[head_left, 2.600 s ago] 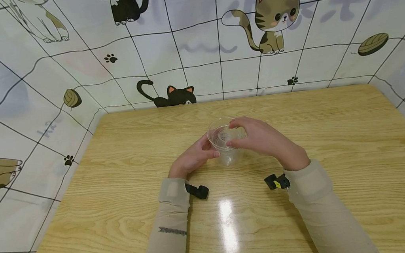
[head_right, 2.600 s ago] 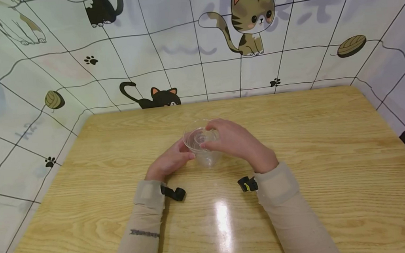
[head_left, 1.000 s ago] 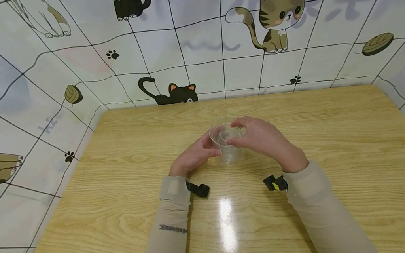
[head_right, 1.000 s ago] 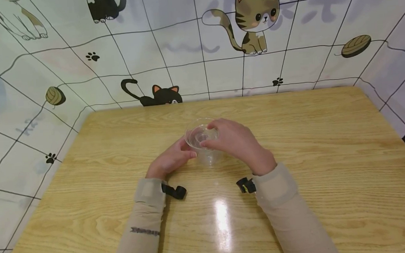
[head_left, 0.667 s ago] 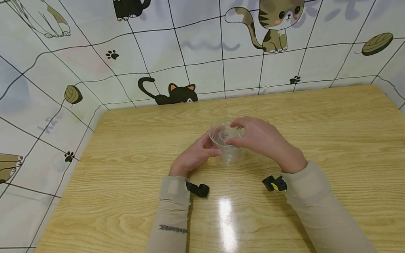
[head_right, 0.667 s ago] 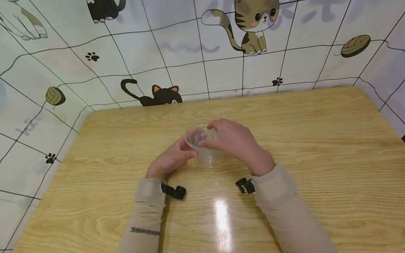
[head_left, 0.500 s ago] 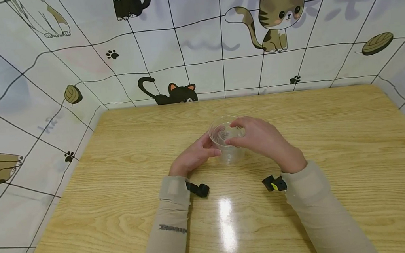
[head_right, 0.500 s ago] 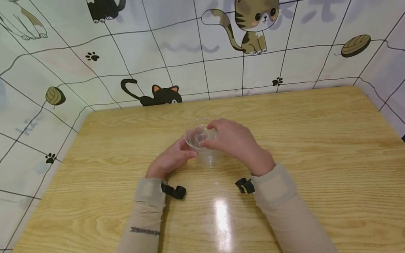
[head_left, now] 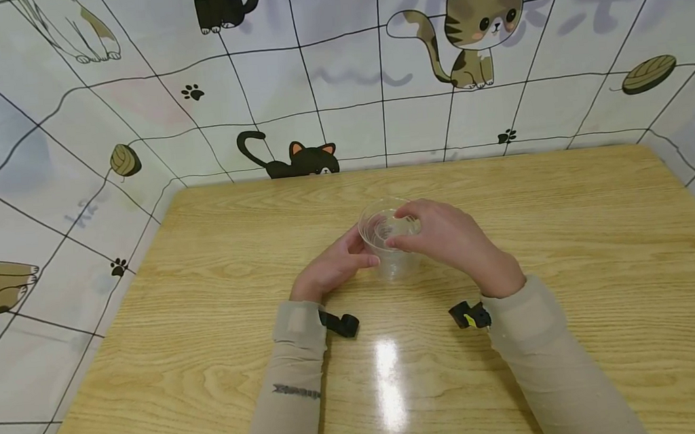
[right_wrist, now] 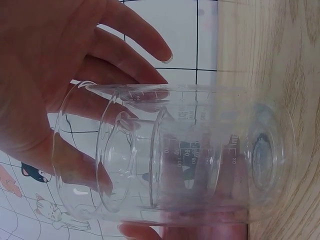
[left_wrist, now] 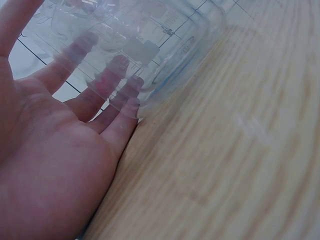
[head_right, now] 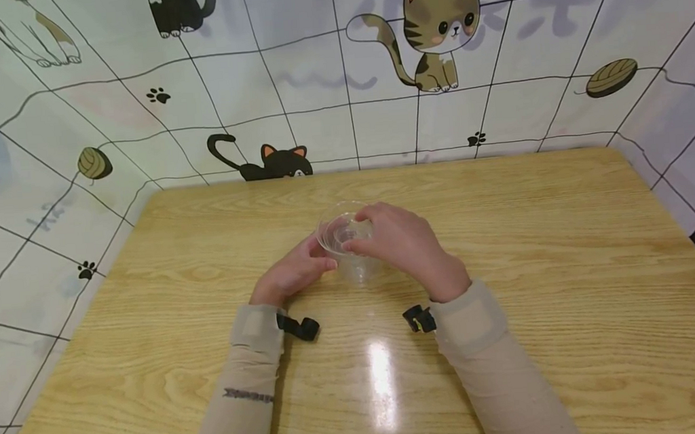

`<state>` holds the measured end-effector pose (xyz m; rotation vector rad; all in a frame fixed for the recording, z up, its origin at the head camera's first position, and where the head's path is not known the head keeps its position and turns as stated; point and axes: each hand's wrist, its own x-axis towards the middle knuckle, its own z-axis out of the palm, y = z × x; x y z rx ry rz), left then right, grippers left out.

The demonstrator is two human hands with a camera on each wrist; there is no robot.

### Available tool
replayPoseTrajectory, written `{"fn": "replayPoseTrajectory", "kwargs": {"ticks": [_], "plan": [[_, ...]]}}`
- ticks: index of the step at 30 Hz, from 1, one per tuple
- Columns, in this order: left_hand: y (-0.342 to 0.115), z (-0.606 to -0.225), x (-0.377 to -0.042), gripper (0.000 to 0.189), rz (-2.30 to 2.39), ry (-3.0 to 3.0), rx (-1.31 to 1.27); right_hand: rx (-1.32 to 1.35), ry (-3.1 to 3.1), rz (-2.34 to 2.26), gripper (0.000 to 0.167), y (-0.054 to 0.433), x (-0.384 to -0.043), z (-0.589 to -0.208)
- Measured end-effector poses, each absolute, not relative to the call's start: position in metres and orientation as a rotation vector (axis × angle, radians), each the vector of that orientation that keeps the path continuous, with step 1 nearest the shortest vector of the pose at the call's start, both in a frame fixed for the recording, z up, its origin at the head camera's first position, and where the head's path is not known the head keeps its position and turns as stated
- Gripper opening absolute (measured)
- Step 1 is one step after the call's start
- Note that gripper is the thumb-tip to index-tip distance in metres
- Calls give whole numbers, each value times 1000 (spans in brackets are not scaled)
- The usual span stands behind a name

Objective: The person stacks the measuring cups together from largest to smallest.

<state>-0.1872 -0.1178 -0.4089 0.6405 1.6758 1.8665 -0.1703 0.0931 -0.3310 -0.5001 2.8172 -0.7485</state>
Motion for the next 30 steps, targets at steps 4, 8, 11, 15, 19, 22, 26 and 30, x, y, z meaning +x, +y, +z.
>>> {"fn": "replayPoseTrajectory", "kwargs": {"ticks": [4, 8, 11, 15, 19, 22, 26, 30], "plan": [[-118, -417, -192, 73, 1879, 1655, 651, -499, 2821, -742, 62, 93, -170, -331], [-118, -426, -196, 75, 1887, 1650, 659, -486, 2820, -741, 61, 92, -170, -330], [-119, -427, -197, 76, 1894, 1643, 664, -476, 2817, -742, 61, 92, -169, -330], [-119, -428, -197, 76, 1900, 1635, 668, -466, 2816, -739, 61, 91, -169, -331], [-119, -428, -197, 76, 1902, 1629, 667, -457, 2817, -733, 61, 90, -170, -331], [-120, -429, -197, 77, 1907, 1621, 666, -452, 2822, -726, 61, 90, -170, -331], [-119, -429, -197, 77, 1909, 1623, 659, -443, 2824, -718, 60, 89, -170, -331], [-119, -430, -198, 76, 1901, 1632, 657, -426, 2832, -719, 60, 89, -169, -331]]}}
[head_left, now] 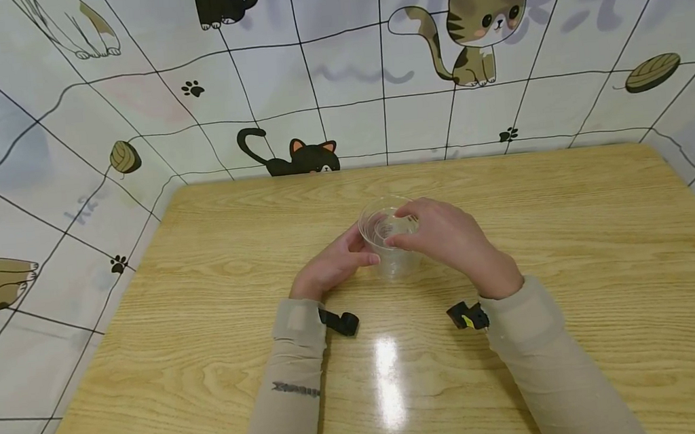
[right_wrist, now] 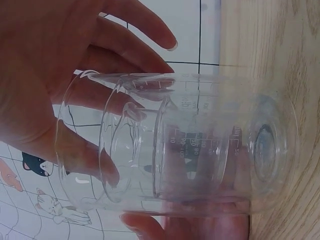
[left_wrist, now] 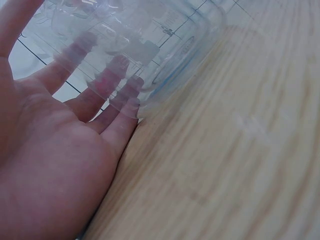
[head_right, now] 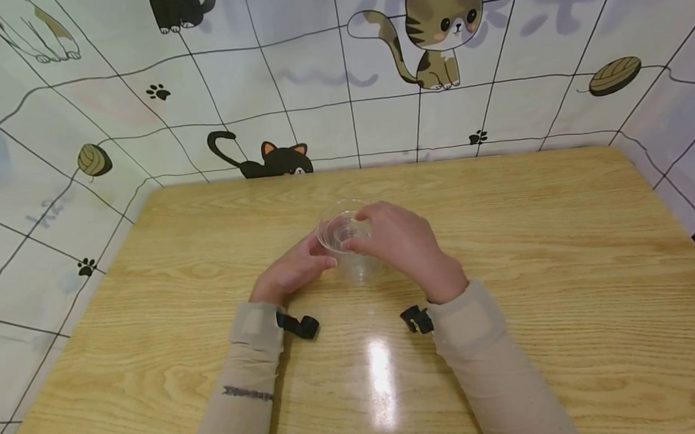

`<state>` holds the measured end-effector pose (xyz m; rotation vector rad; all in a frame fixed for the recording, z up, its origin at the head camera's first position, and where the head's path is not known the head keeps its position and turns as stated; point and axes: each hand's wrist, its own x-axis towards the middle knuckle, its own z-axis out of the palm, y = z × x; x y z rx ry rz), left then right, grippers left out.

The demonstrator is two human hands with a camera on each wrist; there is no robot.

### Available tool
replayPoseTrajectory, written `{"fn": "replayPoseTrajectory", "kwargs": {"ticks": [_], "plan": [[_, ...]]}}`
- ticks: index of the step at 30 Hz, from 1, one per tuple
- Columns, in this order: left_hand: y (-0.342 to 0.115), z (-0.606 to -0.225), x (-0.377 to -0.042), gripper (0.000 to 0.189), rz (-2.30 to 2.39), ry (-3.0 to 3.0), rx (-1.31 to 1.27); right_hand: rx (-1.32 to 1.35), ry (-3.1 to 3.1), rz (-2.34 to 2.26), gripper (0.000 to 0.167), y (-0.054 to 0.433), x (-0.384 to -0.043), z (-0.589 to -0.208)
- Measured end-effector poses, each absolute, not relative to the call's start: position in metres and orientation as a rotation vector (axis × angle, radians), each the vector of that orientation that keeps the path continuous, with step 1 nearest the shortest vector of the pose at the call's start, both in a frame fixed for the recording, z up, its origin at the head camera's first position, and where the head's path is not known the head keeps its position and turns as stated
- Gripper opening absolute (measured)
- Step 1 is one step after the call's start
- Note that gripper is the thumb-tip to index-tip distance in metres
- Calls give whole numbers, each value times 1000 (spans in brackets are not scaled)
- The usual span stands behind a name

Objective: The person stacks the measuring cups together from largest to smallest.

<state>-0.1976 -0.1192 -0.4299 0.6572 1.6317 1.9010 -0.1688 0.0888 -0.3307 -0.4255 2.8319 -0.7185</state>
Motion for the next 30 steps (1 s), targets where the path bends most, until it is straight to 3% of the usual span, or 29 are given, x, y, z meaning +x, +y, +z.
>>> {"fn": "replayPoseTrajectory", "kwargs": {"ticks": [30], "plan": [[-119, -419, -194, 74, 1899, 1608, 660, -420, 2812, -700, 61, 87, -169, -329]]}}
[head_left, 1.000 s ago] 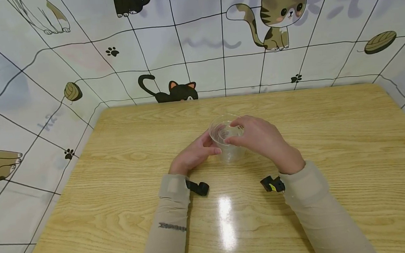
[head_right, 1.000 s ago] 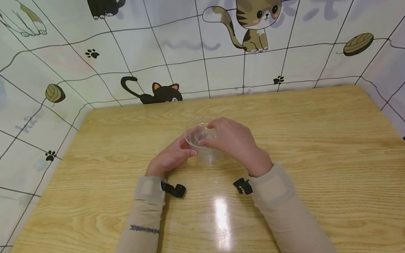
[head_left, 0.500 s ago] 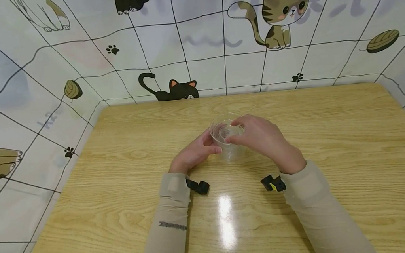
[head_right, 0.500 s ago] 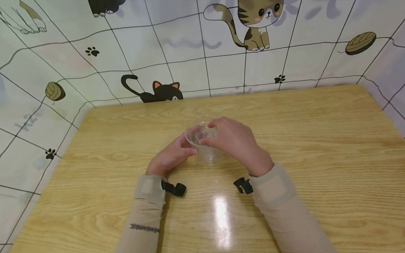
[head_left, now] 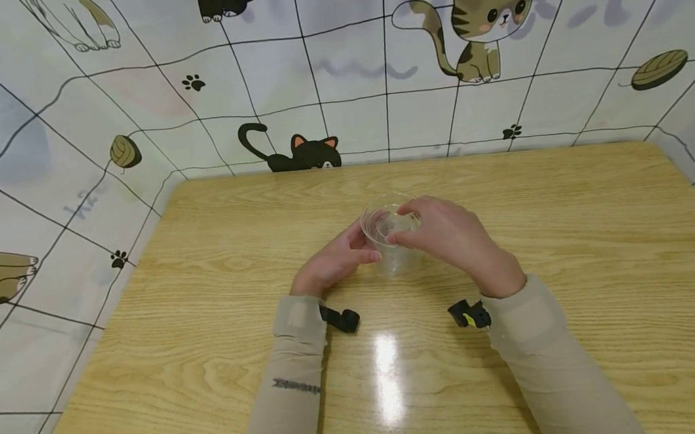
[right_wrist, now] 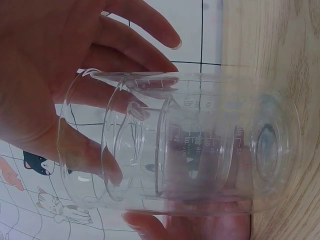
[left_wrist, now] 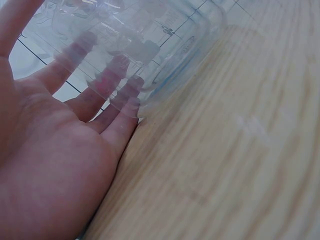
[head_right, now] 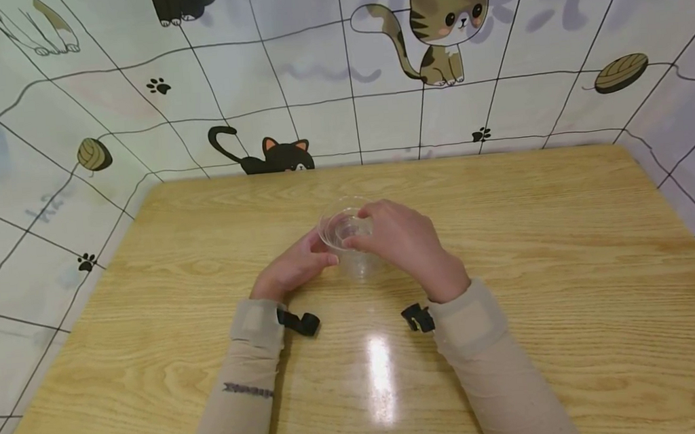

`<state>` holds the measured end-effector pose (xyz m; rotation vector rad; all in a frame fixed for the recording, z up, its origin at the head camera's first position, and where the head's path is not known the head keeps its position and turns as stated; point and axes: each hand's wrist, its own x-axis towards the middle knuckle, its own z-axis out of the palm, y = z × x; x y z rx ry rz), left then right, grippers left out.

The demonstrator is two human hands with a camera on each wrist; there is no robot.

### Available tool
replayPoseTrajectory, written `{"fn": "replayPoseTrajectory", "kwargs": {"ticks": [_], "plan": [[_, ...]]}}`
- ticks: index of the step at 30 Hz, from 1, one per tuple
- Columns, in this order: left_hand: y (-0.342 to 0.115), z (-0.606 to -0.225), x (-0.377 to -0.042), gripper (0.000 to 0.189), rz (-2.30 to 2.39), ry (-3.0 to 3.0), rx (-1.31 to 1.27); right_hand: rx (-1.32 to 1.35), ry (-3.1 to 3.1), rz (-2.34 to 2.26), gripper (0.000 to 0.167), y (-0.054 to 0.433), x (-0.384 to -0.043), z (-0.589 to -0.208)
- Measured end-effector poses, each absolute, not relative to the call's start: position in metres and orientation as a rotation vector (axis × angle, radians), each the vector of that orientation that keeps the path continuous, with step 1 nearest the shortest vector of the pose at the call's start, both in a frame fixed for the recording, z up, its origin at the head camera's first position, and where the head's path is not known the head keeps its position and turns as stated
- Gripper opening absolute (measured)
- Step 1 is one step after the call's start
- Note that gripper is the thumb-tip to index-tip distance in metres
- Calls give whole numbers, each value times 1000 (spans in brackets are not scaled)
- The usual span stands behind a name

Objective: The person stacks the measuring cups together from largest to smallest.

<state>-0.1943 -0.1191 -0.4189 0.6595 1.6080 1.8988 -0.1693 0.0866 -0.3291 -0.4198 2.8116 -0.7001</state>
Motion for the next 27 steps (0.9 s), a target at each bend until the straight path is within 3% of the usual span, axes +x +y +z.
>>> {"fn": "replayPoseTrajectory", "kwargs": {"ticks": [27], "plan": [[-120, -427, -198, 73, 1884, 1657, 649, -401, 2826, -717, 61, 85, -170, -332]]}}
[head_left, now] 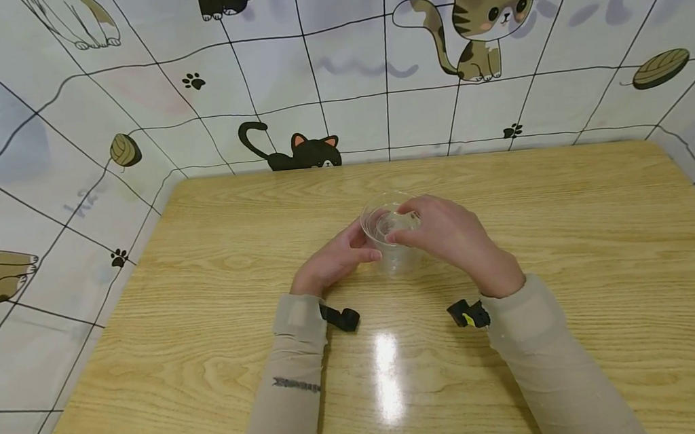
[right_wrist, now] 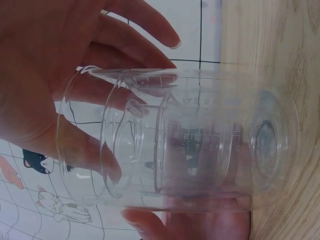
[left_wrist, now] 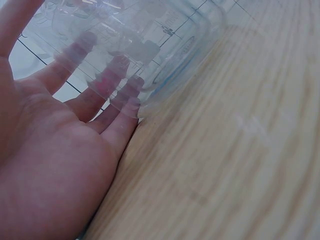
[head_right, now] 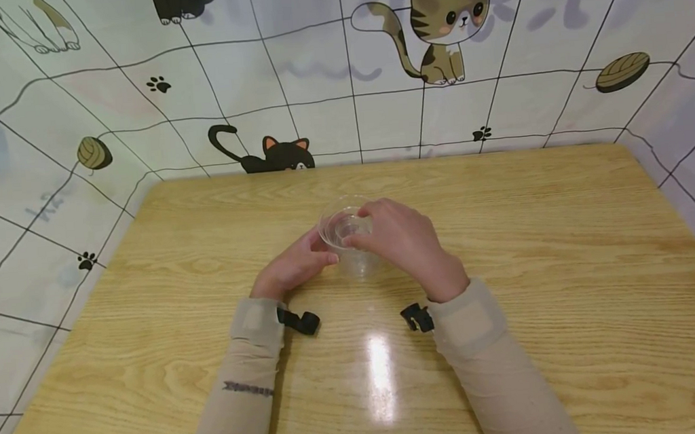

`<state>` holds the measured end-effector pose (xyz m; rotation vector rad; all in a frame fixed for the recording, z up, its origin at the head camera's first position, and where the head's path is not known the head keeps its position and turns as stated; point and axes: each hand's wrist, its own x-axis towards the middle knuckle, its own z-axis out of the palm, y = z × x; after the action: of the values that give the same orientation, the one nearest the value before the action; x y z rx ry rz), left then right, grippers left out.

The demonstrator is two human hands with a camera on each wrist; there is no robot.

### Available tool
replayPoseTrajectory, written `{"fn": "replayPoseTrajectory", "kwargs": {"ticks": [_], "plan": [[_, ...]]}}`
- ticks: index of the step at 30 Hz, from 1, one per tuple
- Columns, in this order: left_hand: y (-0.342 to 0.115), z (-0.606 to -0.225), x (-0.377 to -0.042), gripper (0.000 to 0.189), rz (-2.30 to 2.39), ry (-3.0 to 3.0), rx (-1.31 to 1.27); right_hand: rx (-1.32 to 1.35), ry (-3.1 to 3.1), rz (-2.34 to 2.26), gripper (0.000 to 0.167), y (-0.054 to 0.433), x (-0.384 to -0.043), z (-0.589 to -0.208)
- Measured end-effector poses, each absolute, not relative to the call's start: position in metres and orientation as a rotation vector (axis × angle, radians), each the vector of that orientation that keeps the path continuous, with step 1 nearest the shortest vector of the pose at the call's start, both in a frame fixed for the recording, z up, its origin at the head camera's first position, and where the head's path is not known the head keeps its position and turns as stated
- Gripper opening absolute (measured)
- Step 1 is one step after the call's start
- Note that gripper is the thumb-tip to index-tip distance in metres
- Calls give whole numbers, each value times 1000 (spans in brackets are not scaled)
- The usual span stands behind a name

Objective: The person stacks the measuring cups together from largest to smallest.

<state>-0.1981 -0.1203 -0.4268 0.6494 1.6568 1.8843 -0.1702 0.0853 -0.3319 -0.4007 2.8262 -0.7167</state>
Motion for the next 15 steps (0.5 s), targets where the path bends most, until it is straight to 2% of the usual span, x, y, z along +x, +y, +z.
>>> {"fn": "replayPoseTrajectory", "kwargs": {"ticks": [15], "plan": [[-121, -430, -199, 76, 1890, 1646, 680, -424, 2820, -719, 61, 86, -170, -332]]}}
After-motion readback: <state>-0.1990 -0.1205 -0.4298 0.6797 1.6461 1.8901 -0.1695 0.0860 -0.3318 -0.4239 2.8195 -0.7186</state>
